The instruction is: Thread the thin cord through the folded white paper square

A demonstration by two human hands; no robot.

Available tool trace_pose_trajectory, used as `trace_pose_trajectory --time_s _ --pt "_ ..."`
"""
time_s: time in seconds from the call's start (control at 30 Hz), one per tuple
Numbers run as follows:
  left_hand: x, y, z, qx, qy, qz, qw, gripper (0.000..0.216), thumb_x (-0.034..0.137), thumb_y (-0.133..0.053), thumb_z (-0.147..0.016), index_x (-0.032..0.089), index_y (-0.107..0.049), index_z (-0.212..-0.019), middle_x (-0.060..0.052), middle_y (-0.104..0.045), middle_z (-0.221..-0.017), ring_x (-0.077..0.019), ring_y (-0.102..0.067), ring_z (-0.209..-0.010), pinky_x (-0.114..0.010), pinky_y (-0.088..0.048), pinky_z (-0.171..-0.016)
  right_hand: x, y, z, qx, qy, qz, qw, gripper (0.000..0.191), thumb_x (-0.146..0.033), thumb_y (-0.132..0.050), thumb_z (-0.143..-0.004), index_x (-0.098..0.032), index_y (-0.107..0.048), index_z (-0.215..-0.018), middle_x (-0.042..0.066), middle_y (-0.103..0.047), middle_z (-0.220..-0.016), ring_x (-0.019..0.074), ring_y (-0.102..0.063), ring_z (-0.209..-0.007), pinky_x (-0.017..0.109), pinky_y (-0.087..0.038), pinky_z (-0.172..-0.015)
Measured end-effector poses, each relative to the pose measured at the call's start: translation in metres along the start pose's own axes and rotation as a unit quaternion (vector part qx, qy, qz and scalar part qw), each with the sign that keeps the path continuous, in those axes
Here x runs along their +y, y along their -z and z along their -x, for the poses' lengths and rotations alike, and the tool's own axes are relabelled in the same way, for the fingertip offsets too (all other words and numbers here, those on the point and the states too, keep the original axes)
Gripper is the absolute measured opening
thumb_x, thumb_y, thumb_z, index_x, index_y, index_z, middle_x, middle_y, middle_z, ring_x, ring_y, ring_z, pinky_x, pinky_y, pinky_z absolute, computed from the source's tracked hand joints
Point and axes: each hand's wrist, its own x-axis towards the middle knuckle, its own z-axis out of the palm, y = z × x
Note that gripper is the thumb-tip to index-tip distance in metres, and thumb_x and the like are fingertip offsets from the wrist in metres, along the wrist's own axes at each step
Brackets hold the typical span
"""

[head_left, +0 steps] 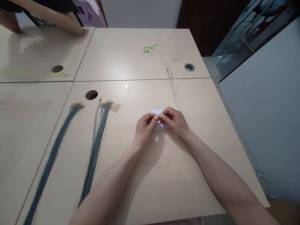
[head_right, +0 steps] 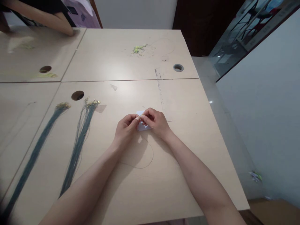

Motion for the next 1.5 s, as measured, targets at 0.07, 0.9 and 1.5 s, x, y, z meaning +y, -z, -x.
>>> trace_pose_trajectory --time_s 0.07,0.9,1.5 --pt "0.0002 0.0003 -0.0001 -0.001 0.001 0.001 1.000 0.017 0.032 -0.055 -0.077 0.016 -0.058 -0.072 -0.001 -0.057 -0.069 -0.0104 -0.048 -0.063 -0.023 -0.036 -0.059 0.0003 -0.0006 0.0001 0.003 0.003 0.001 1.000 0.013 -0.032 -0.056 -0.079 -0.020 -0.055 -0.075 -0.001 -0.060 -0.065 0.0114 -0.058 -0.059 0.026 -0.048 -0.059" --pt "-0.0011 -0.0020 0.0020 0.002 -0.024 0.005 1.000 0.012 0.028 -0.054 -0.076 0.018 -0.059 -0.076 -0.002 -0.060 -0.071 -0.0114 -0.051 -0.063 -0.024 -0.038 -0.059 0.0007 -0.0012 -0.0005 0.017 -0.037 -0.008 0.999 0.018 -0.035 -0.054 -0.079 -0.019 -0.053 -0.072 0.000 -0.059 -0.063 0.0111 -0.056 -0.055 0.025 -0.047 -0.056" --pt "-0.0061 -0.0022 0.0013 0.002 -0.051 -0.014 0.999 0.018 0.032 -0.053 -0.078 0.016 -0.060 -0.078 -0.004 -0.061 -0.073 -0.0129 -0.052 -0.066 -0.025 -0.039 -0.061 0.0031 -0.0006 -0.0020 0.018 -0.044 0.000 0.999 0.018 -0.036 -0.055 -0.078 -0.019 -0.052 -0.071 0.000 -0.060 -0.065 0.0118 -0.057 -0.056 0.027 -0.048 -0.056"
